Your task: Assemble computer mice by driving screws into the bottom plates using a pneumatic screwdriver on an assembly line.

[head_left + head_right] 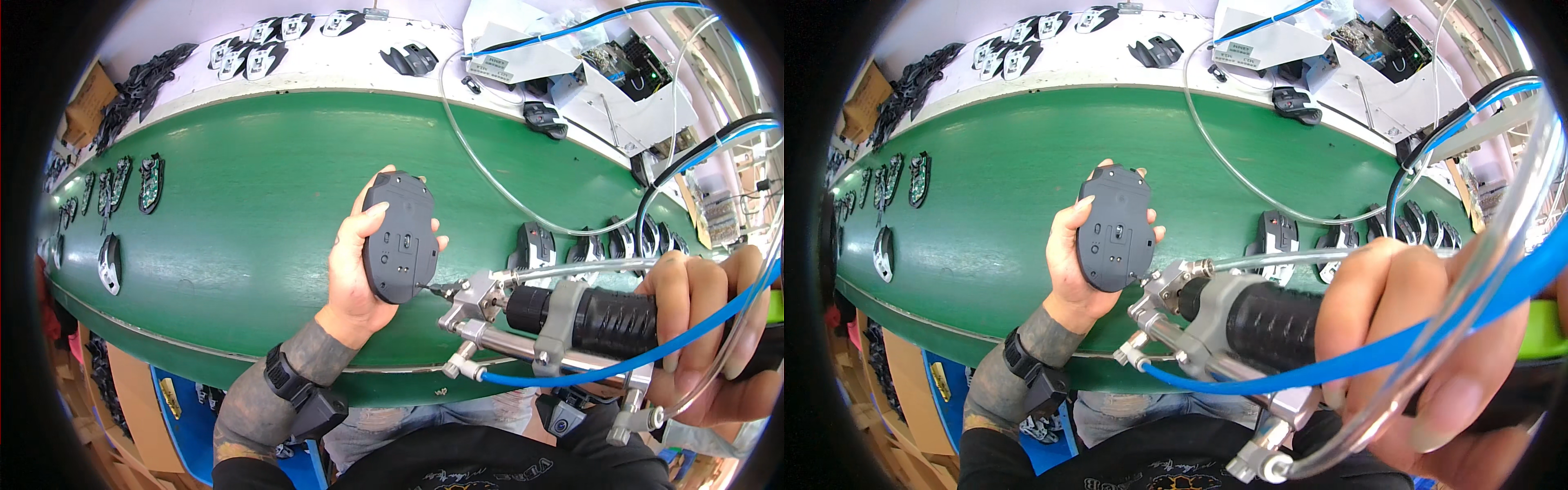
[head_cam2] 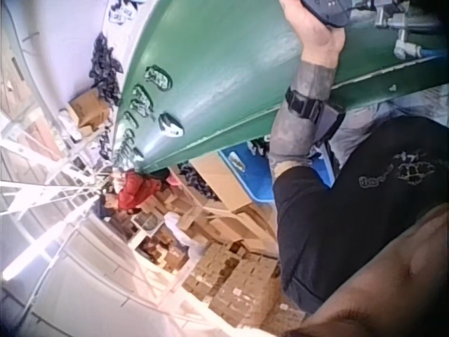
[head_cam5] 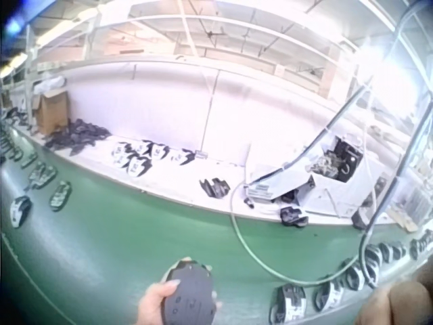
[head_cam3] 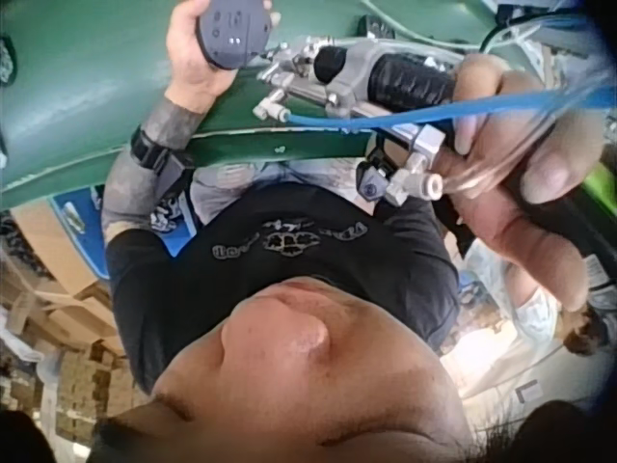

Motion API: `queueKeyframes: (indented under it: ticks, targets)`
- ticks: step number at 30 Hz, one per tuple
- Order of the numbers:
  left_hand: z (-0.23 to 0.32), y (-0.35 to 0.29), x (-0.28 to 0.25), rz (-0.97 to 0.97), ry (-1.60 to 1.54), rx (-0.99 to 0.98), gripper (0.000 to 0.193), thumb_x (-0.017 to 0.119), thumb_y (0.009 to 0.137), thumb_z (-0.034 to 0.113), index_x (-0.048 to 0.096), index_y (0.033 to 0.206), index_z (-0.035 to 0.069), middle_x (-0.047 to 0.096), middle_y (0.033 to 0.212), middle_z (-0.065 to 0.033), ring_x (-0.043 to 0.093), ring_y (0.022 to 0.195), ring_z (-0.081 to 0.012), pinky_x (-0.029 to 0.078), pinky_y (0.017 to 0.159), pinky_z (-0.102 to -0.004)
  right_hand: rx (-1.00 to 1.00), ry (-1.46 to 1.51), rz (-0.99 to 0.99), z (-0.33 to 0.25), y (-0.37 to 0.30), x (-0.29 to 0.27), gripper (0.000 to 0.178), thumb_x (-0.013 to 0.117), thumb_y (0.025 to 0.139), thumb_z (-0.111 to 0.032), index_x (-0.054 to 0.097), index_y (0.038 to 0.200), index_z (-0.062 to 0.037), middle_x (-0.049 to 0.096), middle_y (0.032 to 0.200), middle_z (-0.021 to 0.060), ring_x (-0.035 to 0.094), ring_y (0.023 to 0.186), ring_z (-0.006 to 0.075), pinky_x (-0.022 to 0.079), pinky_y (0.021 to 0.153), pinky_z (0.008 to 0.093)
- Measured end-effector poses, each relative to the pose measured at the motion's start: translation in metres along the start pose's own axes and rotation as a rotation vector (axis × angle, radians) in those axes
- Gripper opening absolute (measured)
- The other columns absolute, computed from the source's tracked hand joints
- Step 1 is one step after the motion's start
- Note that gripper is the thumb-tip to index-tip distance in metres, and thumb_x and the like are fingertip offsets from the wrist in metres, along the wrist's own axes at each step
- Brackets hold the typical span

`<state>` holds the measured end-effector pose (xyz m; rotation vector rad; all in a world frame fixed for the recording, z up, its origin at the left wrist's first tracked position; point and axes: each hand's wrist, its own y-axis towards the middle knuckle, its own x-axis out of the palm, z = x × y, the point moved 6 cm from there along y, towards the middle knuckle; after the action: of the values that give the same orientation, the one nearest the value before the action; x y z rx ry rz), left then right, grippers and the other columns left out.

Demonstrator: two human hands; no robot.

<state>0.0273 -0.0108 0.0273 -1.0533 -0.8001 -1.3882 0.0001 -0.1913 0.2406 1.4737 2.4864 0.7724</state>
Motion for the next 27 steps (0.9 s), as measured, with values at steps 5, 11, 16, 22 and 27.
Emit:
queueKeyframes:
  ticks: [5,11,16,22,27]
  targets:
    - [0.005,0.01,-0.024,0.216,0.213,0.017,0.053,0.051,0.09,0.024,0.038,0.139,0.011,0.051,0.119,-0.0118,0.059,0.093,-0.0241,0.054,0.084,-0.0439,-0.072,0.173,0.205,-0.009,-0.003,-0.004,0.027,0.079,0.078,-0.015,0.052,0.085,-0.0099,0.057,0.083,-0.0006,0.057,0.056,0.0142,0.051,0.056,0.0256]
    - [-0.003,0.006,-0.013,0.166,0.192,-0.008,0.054,0.051,0.089,0.023,0.037,0.14,0.011,0.051,0.119,-0.0124,0.06,0.094,-0.0241,0.055,0.082,-0.0423,-0.248,0.367,-0.108,-0.016,-0.006,-0.002,0.046,0.062,0.091,-0.045,0.055,0.11,-0.0037,0.06,0.09,0.0046,0.053,0.071,0.018,0.04,0.071,0.0299]
    - [-0.008,0.004,-0.011,0.099,0.187,-0.036,0.051,0.048,0.088,0.026,0.04,0.136,0.011,0.052,0.124,-0.0156,0.061,0.097,-0.0294,0.055,0.084,-0.0466,-0.373,0.344,-0.011,-0.017,0.0,0.016,0.034,0.061,0.088,-0.019,0.043,0.116,-0.0112,0.055,0.089,0.0058,0.06,0.062,0.0193,0.052,0.057,0.0319]
    - [-0.006,0.0,-0.004,0.054,0.137,-0.063,0.056,0.051,0.089,0.022,0.035,0.142,0.012,0.05,0.12,-0.0135,0.061,0.096,-0.0271,0.057,0.079,-0.0402,-0.053,0.102,-0.013,-0.019,-0.003,0.005,0.061,0.055,0.095,-0.043,0.032,0.144,-0.0156,0.059,0.107,0.0091,0.06,0.067,0.0211,0.051,0.057,0.0329]
    - [-0.012,-0.006,0.002,0.11,0.185,-0.07,0.053,0.05,0.09,0.024,0.038,0.139,0.009,0.052,0.122,-0.016,0.062,0.095,-0.0304,0.056,0.083,-0.0478,-0.161,0.06,0.014,-0.018,-0.009,0.022,0.062,0.055,0.095,-0.043,0.032,0.144,-0.0128,0.058,0.098,0.0081,0.061,0.067,0.0212,0.051,0.058,0.0344]
